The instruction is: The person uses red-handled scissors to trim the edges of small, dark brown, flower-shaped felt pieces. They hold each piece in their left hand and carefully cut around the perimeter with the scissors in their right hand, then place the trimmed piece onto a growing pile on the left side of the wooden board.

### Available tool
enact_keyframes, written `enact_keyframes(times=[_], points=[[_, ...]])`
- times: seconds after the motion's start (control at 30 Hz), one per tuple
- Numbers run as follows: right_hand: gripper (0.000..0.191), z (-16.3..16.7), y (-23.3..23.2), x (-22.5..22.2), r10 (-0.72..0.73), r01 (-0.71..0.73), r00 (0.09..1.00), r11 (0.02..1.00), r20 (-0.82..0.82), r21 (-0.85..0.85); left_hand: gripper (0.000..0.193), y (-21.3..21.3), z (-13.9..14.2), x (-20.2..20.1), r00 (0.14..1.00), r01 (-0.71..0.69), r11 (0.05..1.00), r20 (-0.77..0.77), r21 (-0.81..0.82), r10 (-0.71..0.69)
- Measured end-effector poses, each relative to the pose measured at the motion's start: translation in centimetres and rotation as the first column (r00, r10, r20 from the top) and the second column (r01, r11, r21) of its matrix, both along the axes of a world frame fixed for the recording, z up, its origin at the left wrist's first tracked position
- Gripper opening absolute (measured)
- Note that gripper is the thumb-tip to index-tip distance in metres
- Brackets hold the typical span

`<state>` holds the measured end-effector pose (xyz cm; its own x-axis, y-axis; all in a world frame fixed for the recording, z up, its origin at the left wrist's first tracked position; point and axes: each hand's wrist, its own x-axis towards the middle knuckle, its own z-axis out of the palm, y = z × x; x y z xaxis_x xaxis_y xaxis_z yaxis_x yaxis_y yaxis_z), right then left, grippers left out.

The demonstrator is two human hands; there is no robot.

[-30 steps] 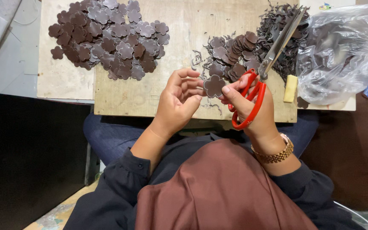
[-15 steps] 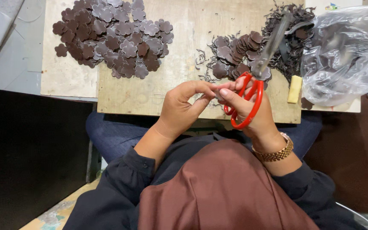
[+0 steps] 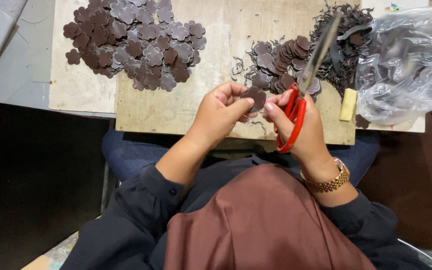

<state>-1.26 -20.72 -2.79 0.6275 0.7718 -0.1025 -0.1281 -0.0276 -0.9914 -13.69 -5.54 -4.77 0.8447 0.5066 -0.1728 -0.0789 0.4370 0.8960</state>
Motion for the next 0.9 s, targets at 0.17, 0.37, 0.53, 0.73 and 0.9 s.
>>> enact_keyframes(times=[0.17, 0.37, 0.53, 0.73, 0.9], points=[[0.02, -0.2, -0.8, 0.1, 0.114, -0.106, 0.972, 0.993, 0.206, -0.049, 0.014, 0.7, 0.9, 0.8, 0.993, -0.071, 0.994, -0.09, 0.081, 0.079], [0.025, -0.4, -2.2, 0.4, 0.25, -0.235, 0.952, 0.967, 0.179, -0.098, 0.018, -0.1, 1.4, 0.7, 0.994, -0.108, 0.994, -0.017, -0.004, 0.108], [0.039, -1.0, -2.5, 0.2, 0.349, -0.354, 0.923, 0.935, 0.162, 0.002, 0.019, -0.4, 1.5, -0.2, 0.991, -0.137, 0.99, -0.001, -0.035, 0.137], [0.047, -1.9, -2.8, -0.2, 0.449, -0.46, 0.886, 0.882, -0.115, -0.1, 0.016, -0.3, 1.5, -0.5, 0.986, -0.168, 0.984, -0.031, -0.067, 0.166], [0.05, -2.3, -2.7, -0.4, 0.517, -0.527, 0.845, 0.848, -0.137, -0.053, 0.019, -0.3, 1.3, -0.2, 0.984, -0.174, 0.979, 0.005, -0.108, 0.176]])
